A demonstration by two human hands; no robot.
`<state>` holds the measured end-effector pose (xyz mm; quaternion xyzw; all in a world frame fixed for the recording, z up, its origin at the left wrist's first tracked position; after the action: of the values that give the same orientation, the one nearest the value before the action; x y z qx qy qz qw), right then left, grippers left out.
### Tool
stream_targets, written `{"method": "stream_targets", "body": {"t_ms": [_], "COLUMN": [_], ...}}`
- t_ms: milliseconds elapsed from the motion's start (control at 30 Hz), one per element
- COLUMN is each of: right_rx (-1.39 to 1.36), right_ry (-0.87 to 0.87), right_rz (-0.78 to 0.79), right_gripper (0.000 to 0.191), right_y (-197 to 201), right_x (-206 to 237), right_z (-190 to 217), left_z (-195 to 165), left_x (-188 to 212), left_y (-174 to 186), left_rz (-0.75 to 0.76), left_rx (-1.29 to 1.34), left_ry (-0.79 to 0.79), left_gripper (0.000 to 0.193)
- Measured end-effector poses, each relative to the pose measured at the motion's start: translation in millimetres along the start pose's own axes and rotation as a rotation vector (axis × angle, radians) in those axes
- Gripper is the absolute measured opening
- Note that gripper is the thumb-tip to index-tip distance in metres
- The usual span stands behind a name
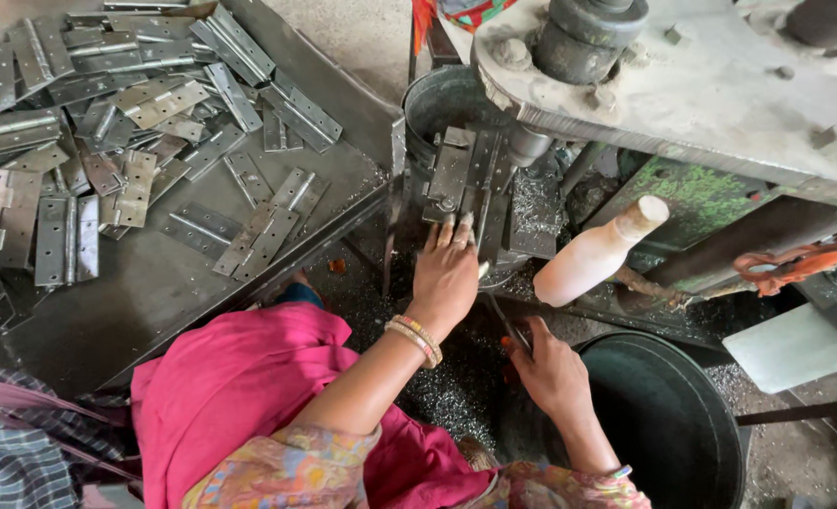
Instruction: The person repeatedly picks up metal hinge pieces from a tray, places them into a press machine, and operates the lever to process them. The person then removes the processed pieces and places them back into the tray. This cycle continues throughout the video.
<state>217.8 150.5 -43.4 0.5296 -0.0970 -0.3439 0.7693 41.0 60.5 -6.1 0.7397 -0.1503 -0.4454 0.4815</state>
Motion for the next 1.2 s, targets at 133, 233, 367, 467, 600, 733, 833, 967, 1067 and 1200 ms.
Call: {"method": "stream_targets", "body": {"t_ms": [133, 233, 367, 467, 600, 733, 833, 967, 1067, 1200], "right_rx": [0.005, -0.197, -0.070, -0.144, -0.099, -0.106, -0.221, -0.278, -0.234, -0.028], "right_ry": [-0.080, -0.070, -0.156, -0.080, -0.040, -0.154, -0.144, -0.244, -0.110, -0.177], "right_rz": [0.105, 0.081, 0.133, 0.118, 0.122, 0.115, 0.116, 0.242, 0.155, 0.164], "right_gripper": [0.047, 0.036, 0.036, 0.037, 0.032, 0.036, 0.031, 0.029, 0.033, 0.035], "right_y": [-50.8, -94.3, -106.4, -83.3, -70.9, -98.4, -101.4, -72.9, -60.2, -86.8], "right_x": [8.8, 42.2, 49.2, 24.2, 13.3, 42.1, 41.0, 16.7, 16.4, 45.9], "right_z": [-47.7, -57.3, -65.0, -65.6, -72.3, -67.2, -61.0, -65.6, -55.1, -44.8], "left_z": [-0.1, 3.1, 6.9, 6.0, -3.9, -7.5, -1.3, 0.3, -3.5, -6.0], "left_x": [-12.4, -14.3, -11.9, -19.0, -39.5, -35.7, -29.8, -42.8, -55.4, -54.6], "left_y": [-7.4, 1.1, 16.6, 7.9, -5.6, -8.5, -5.7, -13.1, -26.8, -35.5], "left_rz": [0.030, 0.029, -0.002, 0.169, 0.078, 0.040, 0.055, 0.047, 0.022, -0.032], "left_rx": [0.054, 0.007, 0.033, -0.201, -0.300, -0.239, -0.219, -0.153, -0.170, -0.134], "left_ry": [0.017, 0.022, 0.005, -0.076, -0.081, -0.045, -0.037, -0.022, 0.010, 0.000], "left_gripper": [0.036, 0.034, 0.030, 0.028, 0.038, 0.039, 0.036, 0.034, 0.037, 0.040]}}
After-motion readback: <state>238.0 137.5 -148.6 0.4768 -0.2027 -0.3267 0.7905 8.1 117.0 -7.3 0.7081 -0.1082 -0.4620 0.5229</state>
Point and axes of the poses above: each hand's wrist, its own x-axis away from the middle knuckle, its own y-axis out of the back of the hand, z = x × y, the point moved 4 cm from there along -x, towards the middle knuckle, and after that the axes turned 14 degrees about -z, right-handed, at the moved point
